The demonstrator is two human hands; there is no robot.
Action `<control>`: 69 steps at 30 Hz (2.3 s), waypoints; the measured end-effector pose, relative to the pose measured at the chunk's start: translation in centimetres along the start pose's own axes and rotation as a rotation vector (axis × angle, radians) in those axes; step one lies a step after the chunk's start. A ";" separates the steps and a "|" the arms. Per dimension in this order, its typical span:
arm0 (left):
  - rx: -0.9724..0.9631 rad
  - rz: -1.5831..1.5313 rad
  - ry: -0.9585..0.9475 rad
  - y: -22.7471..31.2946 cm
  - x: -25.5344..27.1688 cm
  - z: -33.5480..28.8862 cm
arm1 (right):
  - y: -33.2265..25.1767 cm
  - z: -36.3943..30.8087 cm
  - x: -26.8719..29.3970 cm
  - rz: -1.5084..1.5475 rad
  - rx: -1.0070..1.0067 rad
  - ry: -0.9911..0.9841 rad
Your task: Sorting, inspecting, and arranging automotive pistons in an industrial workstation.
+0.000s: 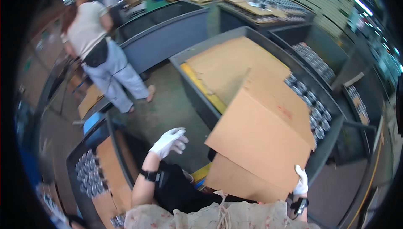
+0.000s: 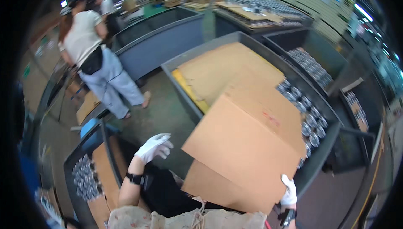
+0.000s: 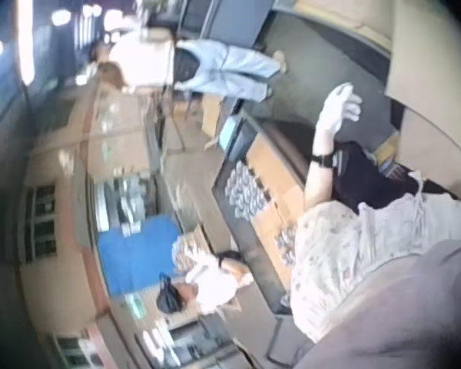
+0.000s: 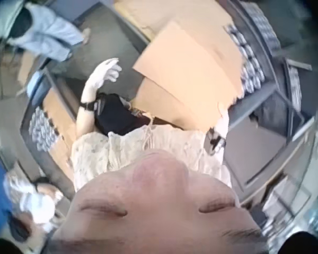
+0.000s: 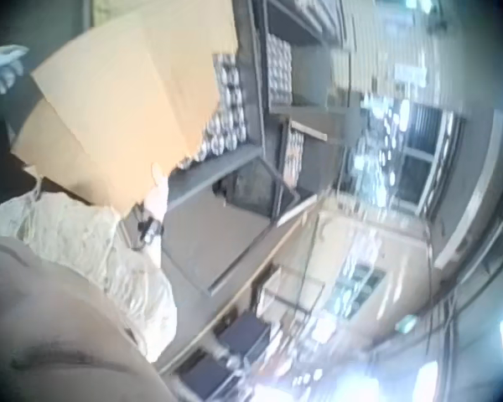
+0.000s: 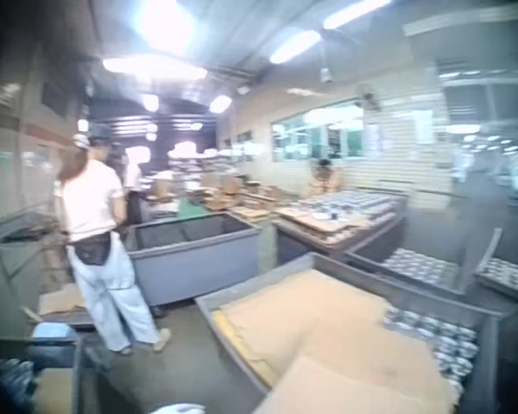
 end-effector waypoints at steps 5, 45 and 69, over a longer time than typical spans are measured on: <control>0.040 -0.029 -0.012 -2.9 0.2 0.2 | 1.6 0.8 2.0 0.155 -0.089 0.017; 0.080 -0.216 0.038 -11.2 -4.6 -2.5 | -4.6 25.1 -16.3 0.171 0.128 -0.247; 0.116 0.653 1.496 -17.8 -5.0 -37.5 | 47.5 9.3 -15.1 -0.729 -0.928 -0.816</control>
Point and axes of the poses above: each hand's wrist, its own z-axis towards the middle knuckle, its own x-axis out of the back of the hand, y = z × x, the point moved 7 cm from there along z, towards the middle knuckle, and after that the axes turned 4 degrees about y, right-handed, at the moved point
